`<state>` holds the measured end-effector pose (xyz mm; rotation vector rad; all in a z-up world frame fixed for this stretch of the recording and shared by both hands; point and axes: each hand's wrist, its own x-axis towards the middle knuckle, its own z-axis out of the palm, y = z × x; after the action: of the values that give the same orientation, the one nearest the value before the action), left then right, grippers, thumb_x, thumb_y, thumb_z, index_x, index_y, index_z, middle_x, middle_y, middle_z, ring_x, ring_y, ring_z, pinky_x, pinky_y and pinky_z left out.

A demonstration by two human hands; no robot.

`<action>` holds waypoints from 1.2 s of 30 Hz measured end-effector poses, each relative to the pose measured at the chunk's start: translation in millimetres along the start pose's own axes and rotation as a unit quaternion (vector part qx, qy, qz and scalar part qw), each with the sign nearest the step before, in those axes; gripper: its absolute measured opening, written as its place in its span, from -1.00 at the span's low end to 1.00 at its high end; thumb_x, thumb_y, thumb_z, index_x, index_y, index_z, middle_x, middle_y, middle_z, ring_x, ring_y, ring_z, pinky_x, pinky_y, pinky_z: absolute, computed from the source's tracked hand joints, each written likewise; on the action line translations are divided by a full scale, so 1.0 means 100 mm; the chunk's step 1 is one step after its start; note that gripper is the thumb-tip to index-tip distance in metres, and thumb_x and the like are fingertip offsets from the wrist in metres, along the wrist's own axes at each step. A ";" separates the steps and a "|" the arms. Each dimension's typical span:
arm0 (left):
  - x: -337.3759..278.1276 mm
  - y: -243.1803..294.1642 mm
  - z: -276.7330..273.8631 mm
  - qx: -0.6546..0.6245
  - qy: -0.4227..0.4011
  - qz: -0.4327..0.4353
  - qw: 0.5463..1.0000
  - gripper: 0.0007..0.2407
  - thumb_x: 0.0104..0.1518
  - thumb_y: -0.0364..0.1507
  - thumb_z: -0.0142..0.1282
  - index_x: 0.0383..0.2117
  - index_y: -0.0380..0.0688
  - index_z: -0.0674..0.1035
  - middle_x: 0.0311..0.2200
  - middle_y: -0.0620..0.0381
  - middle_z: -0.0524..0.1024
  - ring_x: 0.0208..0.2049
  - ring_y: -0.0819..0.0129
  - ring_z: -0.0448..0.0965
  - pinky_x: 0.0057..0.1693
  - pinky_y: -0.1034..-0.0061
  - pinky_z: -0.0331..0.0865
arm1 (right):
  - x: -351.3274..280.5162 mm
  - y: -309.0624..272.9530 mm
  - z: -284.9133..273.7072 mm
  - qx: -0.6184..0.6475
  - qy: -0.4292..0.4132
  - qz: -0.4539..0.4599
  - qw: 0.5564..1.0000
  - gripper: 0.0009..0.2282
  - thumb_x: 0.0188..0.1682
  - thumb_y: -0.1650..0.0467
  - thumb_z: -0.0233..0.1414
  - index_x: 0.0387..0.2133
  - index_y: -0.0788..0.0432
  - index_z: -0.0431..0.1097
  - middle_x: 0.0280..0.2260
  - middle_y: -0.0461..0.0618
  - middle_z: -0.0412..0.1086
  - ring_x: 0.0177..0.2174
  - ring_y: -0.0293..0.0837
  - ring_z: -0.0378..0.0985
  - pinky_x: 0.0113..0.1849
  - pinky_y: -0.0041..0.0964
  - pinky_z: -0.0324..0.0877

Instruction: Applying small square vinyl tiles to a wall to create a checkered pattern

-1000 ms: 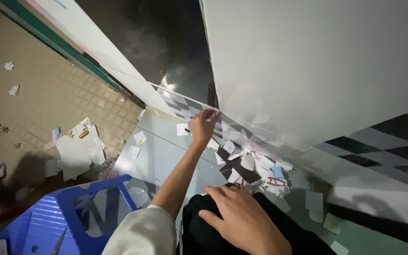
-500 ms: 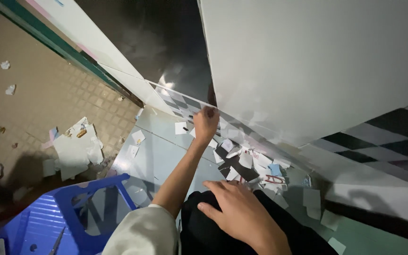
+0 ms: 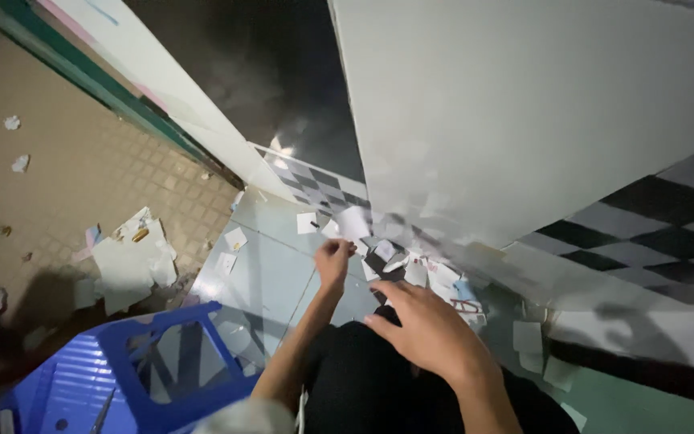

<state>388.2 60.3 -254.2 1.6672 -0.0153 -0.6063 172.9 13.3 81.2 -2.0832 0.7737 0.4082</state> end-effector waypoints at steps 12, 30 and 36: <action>-1.91 3.04 0.68 -0.004 -0.185 0.232 0.955 -0.83 0.01 -0.58 0.16 -0.26 -0.13 0.53 -0.34 0.09 0.38 -0.21 0.27 0.37 0.00 0.41 0.39 | 0.20 0.40 -0.55 -0.051 0.549 -0.227 0.803 -0.75 -0.04 0.39 0.32 -0.07 0.00 0.60 -0.15 -0.19 0.60 -0.01 -0.08 0.64 0.08 -0.10 0.43; -2.75 4.09 1.74 -0.117 -0.322 0.370 0.864 -0.58 0.08 -0.65 0.41 0.09 -0.28 0.56 -0.42 -0.20 0.68 -0.35 0.18 0.73 -0.07 0.25 0.64 | -0.62 1.05 -1.70 0.296 0.646 -0.252 0.657 -0.64 0.13 0.40 0.22 0.15 0.31 0.44 -0.01 0.16 0.57 -0.17 -0.14 0.70 -0.08 -0.17 0.59; -2.78 4.10 1.83 -0.055 -0.322 0.496 0.805 -0.59 0.22 -0.75 0.22 0.13 -0.13 0.40 -0.43 0.04 0.63 -0.39 0.20 0.65 0.03 0.23 0.63 | -1.03 0.88 -1.89 0.162 0.665 -0.207 0.699 -0.90 0.15 0.42 0.24 -0.17 0.23 0.62 -0.37 0.13 0.64 -0.32 -0.13 0.71 -0.27 -0.25 0.59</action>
<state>210.4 -94.3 218.0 1.0406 -1.2487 -0.3032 38.7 -140.6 192.8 -1.8580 0.9597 -1.5674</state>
